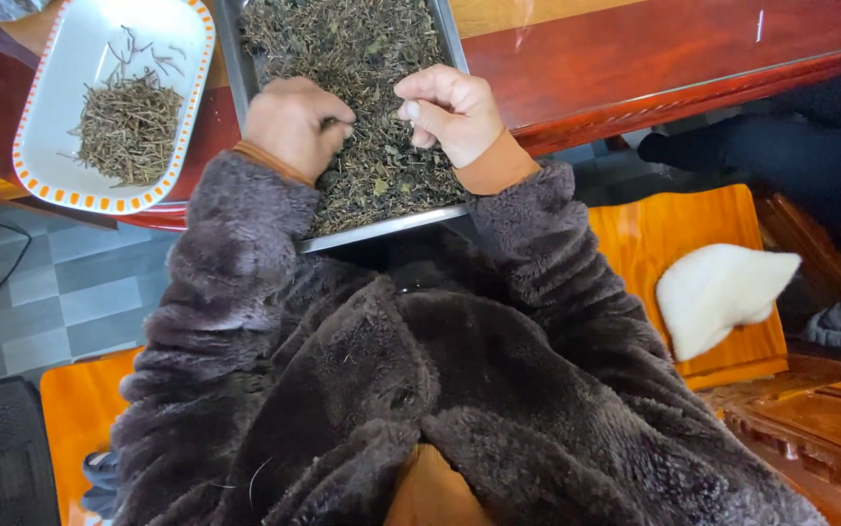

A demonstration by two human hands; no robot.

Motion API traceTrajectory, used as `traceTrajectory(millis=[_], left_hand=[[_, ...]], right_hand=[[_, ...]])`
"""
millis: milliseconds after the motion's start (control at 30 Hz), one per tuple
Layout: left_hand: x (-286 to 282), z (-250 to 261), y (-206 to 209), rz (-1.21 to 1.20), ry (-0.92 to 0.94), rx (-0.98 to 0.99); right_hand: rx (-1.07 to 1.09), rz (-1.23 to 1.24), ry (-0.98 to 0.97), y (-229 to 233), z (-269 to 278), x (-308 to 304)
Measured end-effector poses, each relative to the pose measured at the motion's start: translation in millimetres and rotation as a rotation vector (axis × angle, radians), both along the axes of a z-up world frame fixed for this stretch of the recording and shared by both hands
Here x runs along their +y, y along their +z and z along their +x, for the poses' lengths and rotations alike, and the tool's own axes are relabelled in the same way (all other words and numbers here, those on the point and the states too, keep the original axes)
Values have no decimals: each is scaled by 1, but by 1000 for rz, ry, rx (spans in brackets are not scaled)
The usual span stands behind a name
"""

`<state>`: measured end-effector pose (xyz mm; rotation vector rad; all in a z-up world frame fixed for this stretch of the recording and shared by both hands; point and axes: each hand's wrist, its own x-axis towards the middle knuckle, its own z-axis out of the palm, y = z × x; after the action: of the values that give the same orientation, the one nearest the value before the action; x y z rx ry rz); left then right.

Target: The person sits with a metal tray of dried herbs on their lap and uses both hands to pick out specific stems, placing them into a white bowl on the table. The person repeatedly sifts through the herbs in the tray to separate the desired pieces.

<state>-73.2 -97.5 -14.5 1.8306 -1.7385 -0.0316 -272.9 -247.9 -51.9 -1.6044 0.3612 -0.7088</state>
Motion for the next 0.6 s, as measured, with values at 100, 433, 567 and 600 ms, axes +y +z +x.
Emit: traceTrajectory(millis=[100,433,567,600], left_hand=[[-21,10,-33,42,-49,-233],[-30,-4,-35,256,92,-476],[-30,-2,-29,321,98,-405],[-29,-3,-27,318,98,-406]], right_hand=[[-42,73,23,1,-4,1],[-118,218,50,2,-14,0],[-61,517,64,10,-11,0],[-63,515,63,11,-10,0]])
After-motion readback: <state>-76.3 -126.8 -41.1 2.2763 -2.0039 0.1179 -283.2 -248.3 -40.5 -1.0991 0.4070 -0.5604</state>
